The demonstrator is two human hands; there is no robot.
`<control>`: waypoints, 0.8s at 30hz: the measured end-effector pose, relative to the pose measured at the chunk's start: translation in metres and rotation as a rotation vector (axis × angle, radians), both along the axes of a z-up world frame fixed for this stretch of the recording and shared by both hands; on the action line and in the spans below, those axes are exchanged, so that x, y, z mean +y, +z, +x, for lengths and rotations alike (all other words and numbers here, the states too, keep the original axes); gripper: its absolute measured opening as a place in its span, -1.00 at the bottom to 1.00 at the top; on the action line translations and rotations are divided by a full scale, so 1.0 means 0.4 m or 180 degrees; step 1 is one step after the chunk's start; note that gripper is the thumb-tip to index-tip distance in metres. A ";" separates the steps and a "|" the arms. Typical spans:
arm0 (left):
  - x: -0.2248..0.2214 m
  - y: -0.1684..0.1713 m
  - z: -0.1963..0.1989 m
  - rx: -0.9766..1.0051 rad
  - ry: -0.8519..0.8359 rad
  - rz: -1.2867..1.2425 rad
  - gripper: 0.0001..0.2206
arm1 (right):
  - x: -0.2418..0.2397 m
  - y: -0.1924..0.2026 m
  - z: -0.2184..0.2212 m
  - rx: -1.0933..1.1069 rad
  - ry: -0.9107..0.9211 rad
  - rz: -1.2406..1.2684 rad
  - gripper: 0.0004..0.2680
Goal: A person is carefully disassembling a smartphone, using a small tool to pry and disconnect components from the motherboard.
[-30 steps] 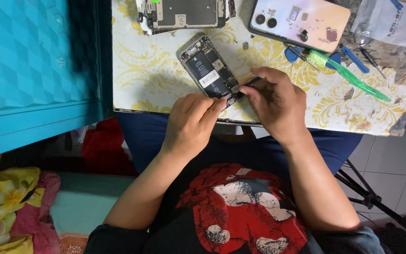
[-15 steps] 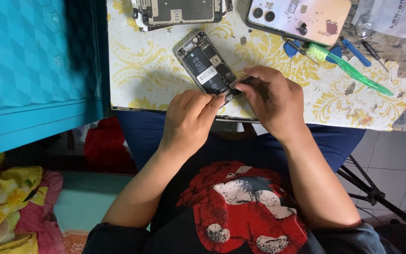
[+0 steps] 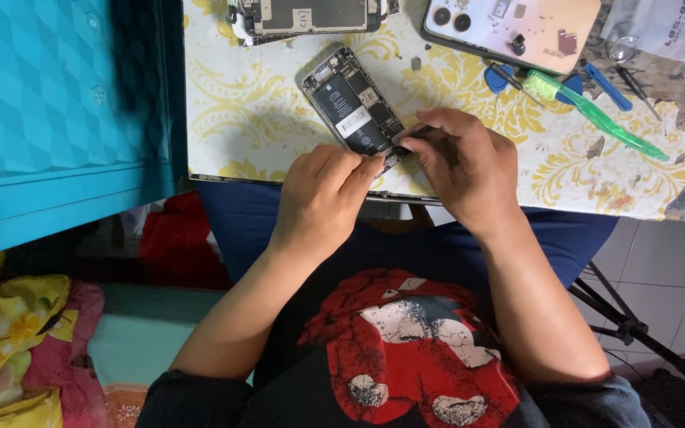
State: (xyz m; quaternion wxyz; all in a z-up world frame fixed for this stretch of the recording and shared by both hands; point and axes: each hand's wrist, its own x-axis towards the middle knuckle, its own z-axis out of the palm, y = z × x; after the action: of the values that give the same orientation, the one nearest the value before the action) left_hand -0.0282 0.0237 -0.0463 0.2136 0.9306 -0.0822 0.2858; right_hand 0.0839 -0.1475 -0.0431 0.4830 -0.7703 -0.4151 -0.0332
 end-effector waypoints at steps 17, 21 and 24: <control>0.001 0.008 0.004 0.0097 0.0032 -0.0075 -0.91 | 0.000 -0.005 0.001 -0.0122 0.0022 0.0014 -0.79; 0.000 0.007 0.004 0.0084 0.0043 -0.0072 -0.91 | 0.000 -0.007 0.001 -0.0230 -0.0005 0.0018 -0.78; 0.002 0.009 0.005 0.0096 0.0043 -0.0033 -0.92 | -0.002 -0.014 0.000 -0.0304 -0.0002 0.0066 -0.79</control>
State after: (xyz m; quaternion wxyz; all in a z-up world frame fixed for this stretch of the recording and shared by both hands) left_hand -0.0264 0.0243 -0.0426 0.2177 0.9342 -0.0713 0.2736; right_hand 0.0840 -0.1481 -0.0485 0.4705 -0.7629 -0.4371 -0.0744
